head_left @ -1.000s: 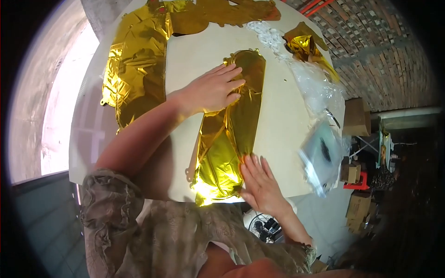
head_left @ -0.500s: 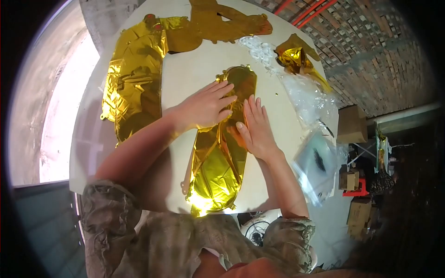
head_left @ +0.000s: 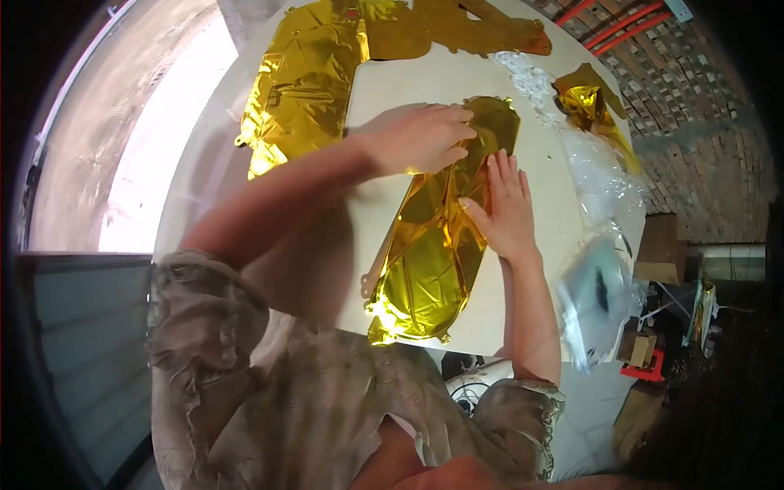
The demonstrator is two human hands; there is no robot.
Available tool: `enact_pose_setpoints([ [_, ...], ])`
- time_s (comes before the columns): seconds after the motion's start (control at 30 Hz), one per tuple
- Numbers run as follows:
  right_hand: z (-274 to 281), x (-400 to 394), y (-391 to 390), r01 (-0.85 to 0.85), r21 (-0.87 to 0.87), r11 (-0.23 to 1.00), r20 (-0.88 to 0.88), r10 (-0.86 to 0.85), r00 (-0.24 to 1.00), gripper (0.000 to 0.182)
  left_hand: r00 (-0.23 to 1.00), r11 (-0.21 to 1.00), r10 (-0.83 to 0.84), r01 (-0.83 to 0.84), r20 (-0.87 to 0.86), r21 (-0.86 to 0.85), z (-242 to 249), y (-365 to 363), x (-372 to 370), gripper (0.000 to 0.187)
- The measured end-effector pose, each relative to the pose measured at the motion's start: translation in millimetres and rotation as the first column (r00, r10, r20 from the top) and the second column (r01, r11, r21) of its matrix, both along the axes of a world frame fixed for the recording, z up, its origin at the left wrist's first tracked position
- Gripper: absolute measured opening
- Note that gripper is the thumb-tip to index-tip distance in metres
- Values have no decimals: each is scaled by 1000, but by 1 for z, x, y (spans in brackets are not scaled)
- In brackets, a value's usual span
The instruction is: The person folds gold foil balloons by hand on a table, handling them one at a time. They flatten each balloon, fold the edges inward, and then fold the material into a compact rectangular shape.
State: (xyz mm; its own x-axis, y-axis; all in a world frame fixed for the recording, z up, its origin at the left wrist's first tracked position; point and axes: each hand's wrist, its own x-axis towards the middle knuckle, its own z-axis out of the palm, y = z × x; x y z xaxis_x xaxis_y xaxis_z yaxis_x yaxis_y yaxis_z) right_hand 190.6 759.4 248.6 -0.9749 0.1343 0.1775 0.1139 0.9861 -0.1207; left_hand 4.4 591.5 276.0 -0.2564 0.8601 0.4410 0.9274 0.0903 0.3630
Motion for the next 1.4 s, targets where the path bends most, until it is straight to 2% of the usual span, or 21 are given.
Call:
enact_pose_setpoints([
  [0.1, 1, -1, 1, 4, 16, 1000, 11, -4, 1000, 89, 990, 953, -138, 124, -32, -275, 17, -32, 12, 34],
  [0.17, 3, -1, 0, 0, 6, 1000, 12, 0, 1000, 89, 900, 945, -327, 308, -289, -110, 16, -62, 20, 30],
  [0.27, 2, 5, 0, 21, -3, 1000, 20, -21, 1000, 90, 847, 885, -461, 417, -264, -207, 32, -62, 20, 26],
  [0.3, 3, 1, -1, 17, 4, 1000, 24, -17, 1000, 90, 882, 913, -403, 407, -245, -38, 40, -56, 16, 27],
  [0.37, 2, -1, 1, 13, -4, 1000, 9, -13, 1000, 90, 925, 967, -235, 190, 298, 171, 68, -37, 8, 27],
  [0.4, 2, 0, 1, 21, -5, 1000, 18, -21, 1000, 90, 721, 903, -381, 156, 579, 399, 84, -33, -1, 29],
  [0.43, 3, 1, 0, 15, -20, 1000, 11, -15, 1000, 90, 474, 728, -592, -32, 651, 685, 90, -10, -17, 21],
  [0.47, 4, 0, 1, 11, -10, 1000, 3, -11, 1000, 90, 368, 562, -722, -183, 586, 807, 97, -1, -36, 21],
  [0.57, 1, 1, 1, 7, -35, 999, 16, -6, 1000, 90, 432, 451, -660, -426, 614, 784, 88, -14, -103, 21],
  [0.63, 0, 0, 2, 10, -23, 1000, 10, -10, 1000, 89, 546, 694, -290, -446, 786, 566, 50, -32, -152, 22],
  [0.7, -2, 1, 4, -7, -28, 1000, 1, 7, 1000, 89, 861, 990, 83, -127, 501, 54, 3, -61, -187, 22],
  [0.73, -3, 0, 5, 2, -38, 999, -8, -2, 1000, 88, 957, 981, -42, 94, 287, -169, -12, -69, -193, 22],
  [0.8, -1, -1, 2, 7, -41, 999, -11, -7, 1000, 88, 919, 785, 393, -323, 22, -528, 15, -57, -131, 26],
  [0.9, -1, 1, 2, 5, -33, 999, -11, -5, 1000, 87, 960, 732, 132, -263, -248, -628, -14, -41, -152, 35],
  [1.0, -2, 2, 3, -1, -29, 1000, -18, 1, 1000, 87, 992, 746, -67, -22, -108, -666, -11, -39, -153, 28],
  [1.03, -2, 1, 3, -1, -24, 1000, -19, 1, 1000, 87, 968, 605, -104, -119, -227, -787, -3, -35, -152, 37],
  [1.17, -1, 2, 2, 10, -27, 1000, -3, -10, 1000, 87, 793, 737, -27, -396, -609, -548, 45, -72, -109, 48],
  [1.23, 0, 2, 2, 7, -23, 1000, -5, -7, 1000, 87, 973, 858, 84, -180, -214, -482, 52, -88, -93, 60],
  [1.27, 0, 2, 2, 16, -25, 1000, -4, -16, 1000, 87, 999, 775, 1, -22, -33, -632, 64, -97, -83, 61],
  [1.33, 0, 2, 2, 6, -50, 999, -6, -6, 1000, 87, 931, 781, 52, 187, 361, -596, 78, -130, -56, 72],
  [1.4, 0, 1, 3, 13, -47, 999, 0, -13, 1000, 87, 832, 836, 148, 183, 535, -517, 69, -156, -38, 71],
])
